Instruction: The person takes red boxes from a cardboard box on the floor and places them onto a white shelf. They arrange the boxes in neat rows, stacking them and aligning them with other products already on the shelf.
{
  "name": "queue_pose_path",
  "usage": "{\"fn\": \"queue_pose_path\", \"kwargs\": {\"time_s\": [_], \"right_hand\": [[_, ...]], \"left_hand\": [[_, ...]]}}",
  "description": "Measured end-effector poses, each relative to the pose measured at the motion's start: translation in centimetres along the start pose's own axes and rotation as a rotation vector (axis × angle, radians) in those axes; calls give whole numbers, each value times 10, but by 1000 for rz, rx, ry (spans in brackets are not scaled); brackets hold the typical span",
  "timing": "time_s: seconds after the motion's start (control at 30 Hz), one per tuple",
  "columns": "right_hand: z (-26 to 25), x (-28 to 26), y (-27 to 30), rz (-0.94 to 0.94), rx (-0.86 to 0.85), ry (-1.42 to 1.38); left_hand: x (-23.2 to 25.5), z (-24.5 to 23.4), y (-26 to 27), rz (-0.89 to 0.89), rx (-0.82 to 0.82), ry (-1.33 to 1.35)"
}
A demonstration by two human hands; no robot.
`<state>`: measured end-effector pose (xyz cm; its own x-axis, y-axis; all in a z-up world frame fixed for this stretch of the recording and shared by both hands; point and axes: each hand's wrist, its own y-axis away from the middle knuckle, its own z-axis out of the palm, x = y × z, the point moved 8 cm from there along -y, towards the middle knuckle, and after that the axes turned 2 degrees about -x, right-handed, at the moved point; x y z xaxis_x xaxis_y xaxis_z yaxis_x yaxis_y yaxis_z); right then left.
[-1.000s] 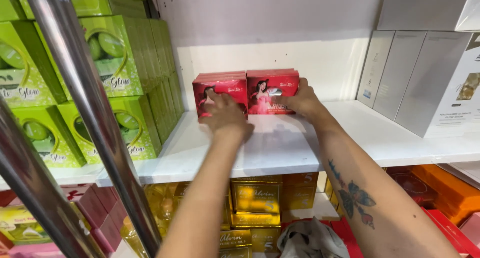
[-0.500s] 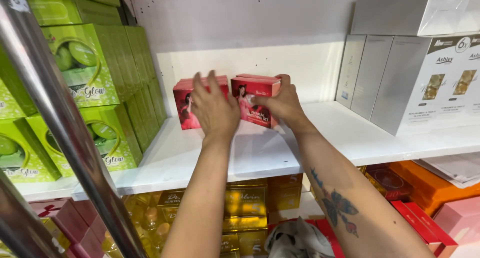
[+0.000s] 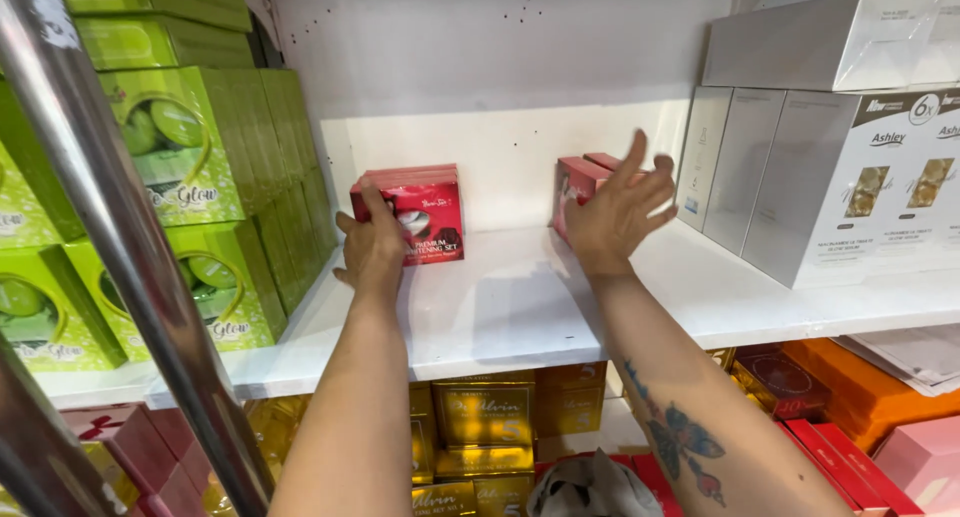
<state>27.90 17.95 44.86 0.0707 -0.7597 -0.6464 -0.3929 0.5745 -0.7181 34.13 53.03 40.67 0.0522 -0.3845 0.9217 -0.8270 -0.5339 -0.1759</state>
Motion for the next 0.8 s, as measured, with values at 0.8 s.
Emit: {"fn": "queue_pose_path", "kwargs": {"time_s": [0.8], "right_hand": [[22, 11, -3, 214, -237, -113]], "left_hand": [[27, 63, 33, 432, -639, 123]]}}
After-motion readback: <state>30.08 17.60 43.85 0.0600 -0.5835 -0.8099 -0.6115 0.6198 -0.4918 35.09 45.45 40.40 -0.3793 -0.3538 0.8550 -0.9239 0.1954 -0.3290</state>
